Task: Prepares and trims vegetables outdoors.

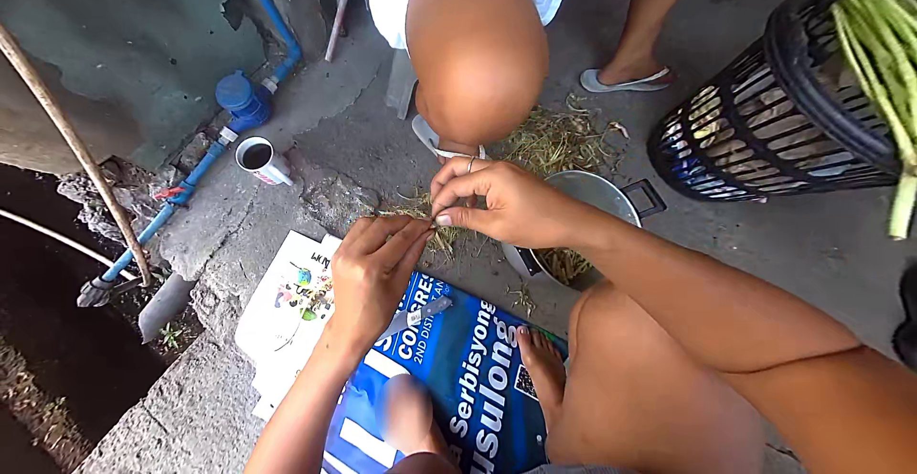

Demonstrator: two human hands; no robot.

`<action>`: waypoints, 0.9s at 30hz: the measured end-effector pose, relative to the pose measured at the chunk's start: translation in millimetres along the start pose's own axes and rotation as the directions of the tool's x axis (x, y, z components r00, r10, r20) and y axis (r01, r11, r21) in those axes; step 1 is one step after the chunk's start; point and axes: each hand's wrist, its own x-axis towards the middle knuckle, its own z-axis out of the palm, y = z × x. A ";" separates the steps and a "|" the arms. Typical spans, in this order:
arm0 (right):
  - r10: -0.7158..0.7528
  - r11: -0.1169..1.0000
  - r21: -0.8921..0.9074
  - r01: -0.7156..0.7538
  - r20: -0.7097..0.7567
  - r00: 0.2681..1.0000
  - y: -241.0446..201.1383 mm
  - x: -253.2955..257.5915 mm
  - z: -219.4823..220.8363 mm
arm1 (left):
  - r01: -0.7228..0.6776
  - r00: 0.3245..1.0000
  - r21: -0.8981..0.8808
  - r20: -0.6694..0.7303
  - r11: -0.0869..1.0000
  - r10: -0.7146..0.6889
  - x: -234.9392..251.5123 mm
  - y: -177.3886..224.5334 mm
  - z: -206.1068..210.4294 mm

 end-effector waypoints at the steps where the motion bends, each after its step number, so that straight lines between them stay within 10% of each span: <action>1: 0.009 0.998 0.064 -0.010 0.010 1.000 0.1 -0.6 0.2 | 0.007 1.000 -0.030 -0.003 1.000 -0.007 0.2 0.7 -0.4; 11: 0.300 0.676 0.660 -0.327 0.158 0.941 8.4 3.4 22.5 | 0.304 0.946 -0.565 0.084 0.767 -0.314 3.6 -0.1 -11.0; 17: 0.444 0.700 0.528 -0.481 0.206 0.872 35.7 8.7 42.6 | 0.360 0.883 -0.750 0.081 0.555 -0.463 11.5 -15.5 -31.0; 27: 0.788 0.609 -0.049 -0.791 0.145 0.598 159.7 11.8 69.1 | 0.146 0.761 -0.728 -0.350 0.670 -0.546 -6.8 -58.9 -157.6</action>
